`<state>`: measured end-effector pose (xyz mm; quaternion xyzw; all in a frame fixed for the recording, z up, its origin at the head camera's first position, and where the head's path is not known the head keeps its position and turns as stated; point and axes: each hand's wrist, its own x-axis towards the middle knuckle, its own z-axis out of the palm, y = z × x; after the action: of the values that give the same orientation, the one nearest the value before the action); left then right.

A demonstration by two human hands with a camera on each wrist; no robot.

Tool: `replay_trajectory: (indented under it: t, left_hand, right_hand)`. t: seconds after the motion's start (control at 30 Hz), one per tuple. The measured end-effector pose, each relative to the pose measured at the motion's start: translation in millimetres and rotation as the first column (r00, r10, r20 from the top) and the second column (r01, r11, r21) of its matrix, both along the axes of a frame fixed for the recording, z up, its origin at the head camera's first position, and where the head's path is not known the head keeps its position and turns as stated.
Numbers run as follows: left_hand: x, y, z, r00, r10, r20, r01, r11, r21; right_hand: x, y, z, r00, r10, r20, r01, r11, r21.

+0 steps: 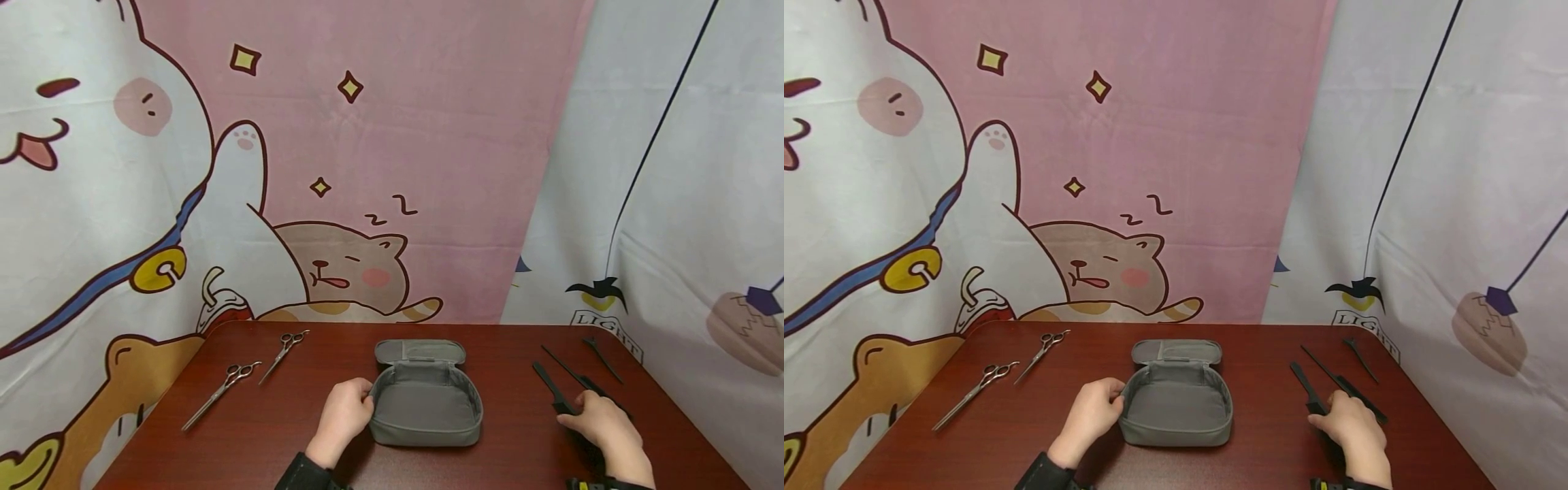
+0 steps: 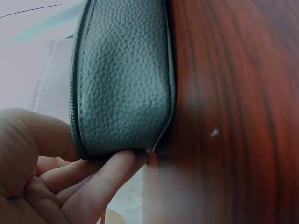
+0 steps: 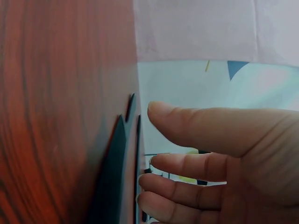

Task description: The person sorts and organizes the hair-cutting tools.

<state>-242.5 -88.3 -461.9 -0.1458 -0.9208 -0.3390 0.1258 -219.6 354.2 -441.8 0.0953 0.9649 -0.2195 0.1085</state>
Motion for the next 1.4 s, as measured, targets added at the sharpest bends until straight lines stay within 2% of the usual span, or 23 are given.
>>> replay_trajectory:
  t: [0.27, 0.37, 0.47, 0.67, 0.87, 1.2, 1.4]
  left_hand:
    - [-0.4, -2.4, 2.8, 0.998, -0.02, 0.061, 0.019, 1.0, 0.016]
    - [-1.8, -4.1, 4.1, 0.996, -0.031, 0.08, 0.03, 0.999, 0.018]
    - [-3.7, -6.9, 5.7, 0.997, -0.025, 0.069, 0.025, 1.0, 0.007]
    - [-5.1, -17.1, 9.3, 0.998, 0.065, 0.024, -0.065, 0.998, 0.0]
    - [-6.9, -31.9, 12.8, 0.986, 0.161, -0.037, -0.161, 0.987, -0.006]
    - [-18.0, -70.2, 17.5, 0.954, 0.287, -0.086, -0.294, 0.953, -0.079]
    - [-25.4, -99.0, 16.9, 0.94, 0.335, -0.068, -0.342, 0.93, -0.135]
  right_hand:
    - [-0.6, -15.8, 5.0, 0.991, 0.039, -0.129, -0.038, 0.999, 0.015]
    - [-1.3, -22.1, 6.8, 0.977, 0.076, -0.197, -0.07, 0.997, 0.038]
    - [-2.4, -30.1, 8.5, 0.96, 0.117, -0.255, -0.108, 0.993, 0.049]
    - [-4.6, -48.3, 5.9, 0.922, 0.18, -0.344, -0.176, 0.983, 0.043]
    - [-4.7, -63.6, 1.6, 0.884, 0.219, -0.413, -0.209, 0.975, 0.068]
    - [-2.9, -81.7, -4.0, 0.849, 0.28, -0.448, -0.266, 0.959, 0.096]
    - [-0.6, -92.1, -8.1, 0.838, 0.331, -0.434, -0.325, 0.941, 0.092]
